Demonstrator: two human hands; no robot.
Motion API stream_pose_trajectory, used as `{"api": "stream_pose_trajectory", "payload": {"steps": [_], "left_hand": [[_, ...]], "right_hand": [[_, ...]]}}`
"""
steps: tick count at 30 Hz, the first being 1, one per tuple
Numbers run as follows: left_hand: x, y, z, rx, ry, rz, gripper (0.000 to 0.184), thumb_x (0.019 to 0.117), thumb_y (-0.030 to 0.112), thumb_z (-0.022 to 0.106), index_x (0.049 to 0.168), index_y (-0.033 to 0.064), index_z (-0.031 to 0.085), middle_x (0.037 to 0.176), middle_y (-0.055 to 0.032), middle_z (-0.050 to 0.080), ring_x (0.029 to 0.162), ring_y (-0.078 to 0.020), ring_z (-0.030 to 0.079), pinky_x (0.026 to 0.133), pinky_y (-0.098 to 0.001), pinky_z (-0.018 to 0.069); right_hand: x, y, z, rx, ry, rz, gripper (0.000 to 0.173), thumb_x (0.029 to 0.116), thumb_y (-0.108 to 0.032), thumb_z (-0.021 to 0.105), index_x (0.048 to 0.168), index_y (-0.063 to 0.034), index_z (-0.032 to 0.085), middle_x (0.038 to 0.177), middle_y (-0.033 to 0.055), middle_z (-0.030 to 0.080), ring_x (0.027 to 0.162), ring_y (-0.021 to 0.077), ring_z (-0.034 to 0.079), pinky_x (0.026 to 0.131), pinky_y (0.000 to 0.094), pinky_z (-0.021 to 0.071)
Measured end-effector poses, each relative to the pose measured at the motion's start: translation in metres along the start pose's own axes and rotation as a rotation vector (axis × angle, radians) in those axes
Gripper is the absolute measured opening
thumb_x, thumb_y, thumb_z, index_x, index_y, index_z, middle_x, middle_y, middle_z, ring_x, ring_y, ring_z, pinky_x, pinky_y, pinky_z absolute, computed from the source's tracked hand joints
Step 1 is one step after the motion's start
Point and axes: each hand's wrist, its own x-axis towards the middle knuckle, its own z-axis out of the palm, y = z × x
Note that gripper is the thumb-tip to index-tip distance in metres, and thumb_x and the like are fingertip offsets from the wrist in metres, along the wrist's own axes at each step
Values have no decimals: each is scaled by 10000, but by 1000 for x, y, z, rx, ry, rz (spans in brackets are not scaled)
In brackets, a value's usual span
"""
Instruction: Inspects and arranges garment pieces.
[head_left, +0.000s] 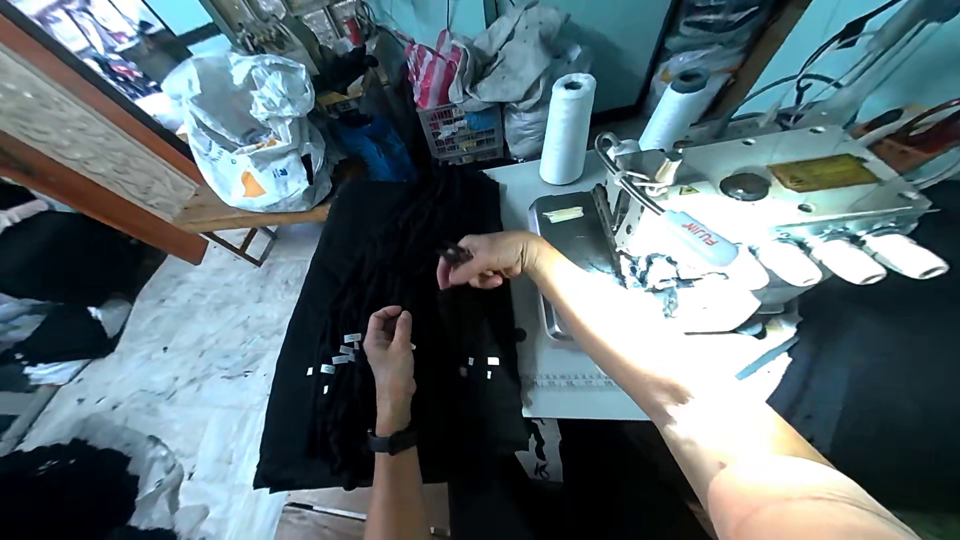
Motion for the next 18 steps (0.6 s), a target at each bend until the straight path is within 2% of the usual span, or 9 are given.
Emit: {"api": "stream_pose_trajectory", "payload": {"steps": [2, 3, 5, 6, 8, 10, 12, 16, 18], "left_hand": [[-9, -4, 2, 128, -15, 103, 221, 977, 43, 600, 1169, -64, 571, 966, -64, 671, 861, -18, 639, 784, -196, 528], [-17, -4, 4, 228, -4, 186, 274, 969, 66, 610, 1197, -81, 578, 1071, -128, 672, 972, -80, 649, 853, -238, 533], [-42, -2, 11, 420, 23, 428, 325, 942, 90, 632, 1177, -132, 605, 1275, -292, 605, 1218, -302, 599, 1014, -387, 501], [-57, 2, 17, 468, 13, 537, 297, 934, 103, 634, 1117, -130, 621, 1307, -329, 572, 1264, -367, 565, 1052, -428, 474], [-92, 5, 37, 459, -80, 657, 222, 926, 112, 637, 1031, -81, 668, 1277, -298, 612, 1259, -368, 578, 1071, -439, 472], [-113, -2, 58, 414, -248, 622, 233, 942, 126, 618, 1086, -48, 675, 1341, -268, 602, 1301, -349, 566, 1097, -443, 459], [-100, -12, 64, 413, -311, 490, 322, 952, 111, 607, 1198, -94, 636, 1439, -313, 520, 1362, -400, 513, 1124, -488, 430], [-28, -11, 21, 441, -116, 245, 424, 1031, 73, 520, 1386, -150, 458, 1369, -315, 569, 1272, -353, 595, 1071, -446, 486], [-8, -10, 4, 390, -36, 228, 423, 1046, 89, 499, 1399, -132, 431, 1319, -295, 609, 1211, -304, 639, 1027, -406, 514]], "right_hand": [[3, 1, -3, 92, 22, -91, 142, 971, -92, 572, 1089, -51, 640, 689, -62, 628, 393, -49, 375, 383, 121, 348], [5, 1, -2, 114, 31, -100, 141, 968, -87, 577, 1085, -45, 642, 665, -55, 618, 386, -41, 384, 379, 124, 355], [6, 0, -1, 123, 34, -97, 131, 987, -81, 574, 1088, -26, 638, 582, -61, 545, 373, -29, 384, 377, 127, 355], [7, 0, -1, 123, 35, -95, 127, 991, -80, 572, 1083, -24, 639, 551, -65, 516, 369, -25, 383, 376, 128, 354], [7, -2, 1, 130, 29, -97, 130, 984, -87, 575, 1074, -22, 643, 508, -71, 469, 362, -19, 377, 375, 130, 346], [7, -1, 2, 141, 20, -117, 141, 965, -105, 589, 1067, -28, 649, 499, -79, 461, 362, -20, 381, 376, 130, 343], [5, -1, 2, 146, 17, -136, 133, 956, -104, 593, 1056, -39, 652, 538, -79, 509, 371, -27, 380, 375, 129, 340], [2, -7, 2, 107, 162, -23, 145, 1029, -105, 570, 1132, -29, 638, 805, -17, 715, 399, -50, 381, 389, 120, 344], [8, -5, 0, -18, 312, 99, 143, 1034, -147, 596, 1103, -27, 627, 783, -1, 689, 400, -28, 362, 388, 141, 321]]}}
